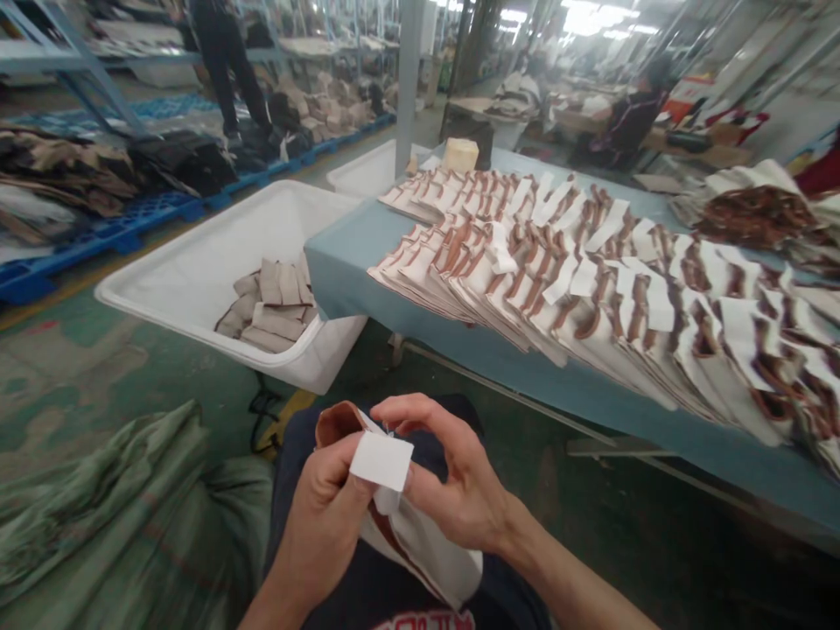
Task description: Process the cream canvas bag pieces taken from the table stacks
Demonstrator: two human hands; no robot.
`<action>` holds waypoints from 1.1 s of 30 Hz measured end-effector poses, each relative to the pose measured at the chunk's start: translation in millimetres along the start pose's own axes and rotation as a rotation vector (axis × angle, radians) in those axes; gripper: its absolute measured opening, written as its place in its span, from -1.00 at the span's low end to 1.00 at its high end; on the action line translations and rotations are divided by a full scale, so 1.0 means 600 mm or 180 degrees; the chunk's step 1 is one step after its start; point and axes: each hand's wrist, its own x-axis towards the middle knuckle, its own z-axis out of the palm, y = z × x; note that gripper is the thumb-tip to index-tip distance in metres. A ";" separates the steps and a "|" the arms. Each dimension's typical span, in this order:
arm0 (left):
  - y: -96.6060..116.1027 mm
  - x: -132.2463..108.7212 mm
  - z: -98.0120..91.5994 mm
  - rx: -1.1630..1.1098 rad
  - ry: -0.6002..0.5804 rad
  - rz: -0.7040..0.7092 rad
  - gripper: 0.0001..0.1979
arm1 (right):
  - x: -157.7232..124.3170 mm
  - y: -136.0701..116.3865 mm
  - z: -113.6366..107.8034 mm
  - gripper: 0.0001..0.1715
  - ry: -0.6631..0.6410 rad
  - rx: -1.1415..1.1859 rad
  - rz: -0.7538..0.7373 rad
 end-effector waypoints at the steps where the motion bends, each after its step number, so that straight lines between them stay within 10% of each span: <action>1: 0.007 -0.001 0.004 0.0052 0.0004 0.0042 -0.35 | 0.001 -0.002 0.002 -0.65 0.0010 0.0023 0.0042; 12: 0.008 -0.021 0.018 0.0240 -0.0509 -0.0402 -0.39 | 0.004 -0.018 0.018 -0.74 -0.0113 0.0716 0.0808; 22: -0.017 -0.033 0.020 0.0445 -0.0285 0.0176 -0.51 | -0.013 -0.040 0.026 -0.54 0.0274 0.1981 0.1054; 33: -0.035 -0.039 0.004 -0.0049 0.0462 -0.0731 -0.53 | -0.010 -0.006 -0.012 -0.28 -0.0354 0.2083 0.1896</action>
